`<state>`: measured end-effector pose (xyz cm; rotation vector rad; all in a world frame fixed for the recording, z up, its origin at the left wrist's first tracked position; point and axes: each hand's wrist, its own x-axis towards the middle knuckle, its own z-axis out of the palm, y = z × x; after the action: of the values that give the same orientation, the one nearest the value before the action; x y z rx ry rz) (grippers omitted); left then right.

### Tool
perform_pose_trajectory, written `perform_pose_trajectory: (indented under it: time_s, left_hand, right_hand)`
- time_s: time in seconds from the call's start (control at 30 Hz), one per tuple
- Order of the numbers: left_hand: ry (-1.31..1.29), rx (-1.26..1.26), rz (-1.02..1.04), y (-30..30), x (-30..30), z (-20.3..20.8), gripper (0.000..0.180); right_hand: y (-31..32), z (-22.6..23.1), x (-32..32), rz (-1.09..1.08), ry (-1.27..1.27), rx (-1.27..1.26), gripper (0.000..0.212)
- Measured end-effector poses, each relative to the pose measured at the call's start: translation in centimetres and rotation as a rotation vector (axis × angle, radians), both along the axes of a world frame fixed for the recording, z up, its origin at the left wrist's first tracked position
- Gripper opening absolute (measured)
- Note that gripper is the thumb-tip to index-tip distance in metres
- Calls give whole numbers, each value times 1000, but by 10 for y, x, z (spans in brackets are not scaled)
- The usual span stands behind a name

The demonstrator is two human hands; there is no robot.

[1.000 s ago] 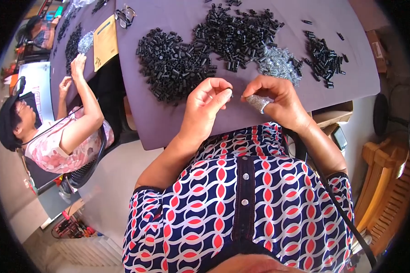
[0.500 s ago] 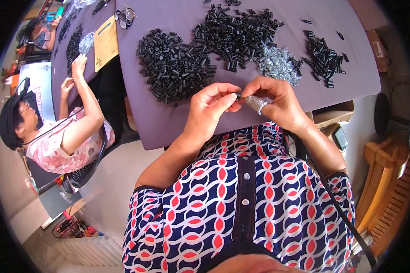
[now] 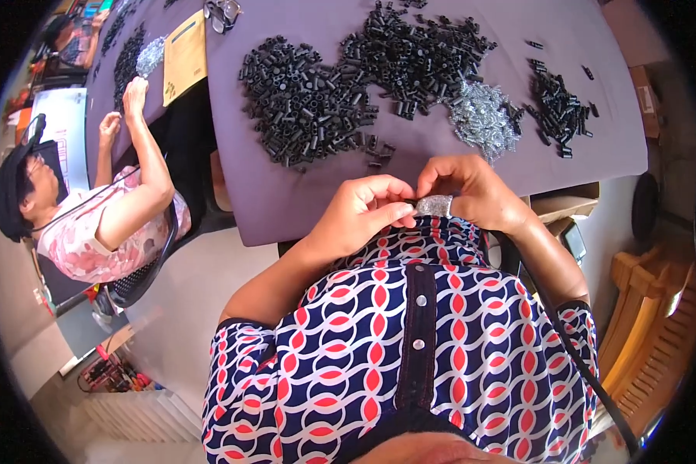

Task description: Sorting small black plastic components and placing them into a small clear plastic bag.

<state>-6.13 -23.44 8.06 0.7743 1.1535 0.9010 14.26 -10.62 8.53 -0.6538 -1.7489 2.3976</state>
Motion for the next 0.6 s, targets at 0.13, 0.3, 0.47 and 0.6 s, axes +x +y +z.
perform_pose_trajectory:
  time_s: [0.13,0.3,0.47,0.6]
  left_hand:
    - [22,3,58,-8,-19,-2,18]
    - [-108,73,355,-9,-34,-10,24]
    - [-128,84,400,-13,-47,-14,29]
    - [-90,96,438,-12,-47,-15,33]
  right_hand:
    - [-1,1,-17,-8,-30,198,17]
    - [18,0,-57,-142,-4,1060,20]
    - [9,-12,-91,-13,-65,1332,34]
    - [9,-10,-92,-21,-102,1285,33]
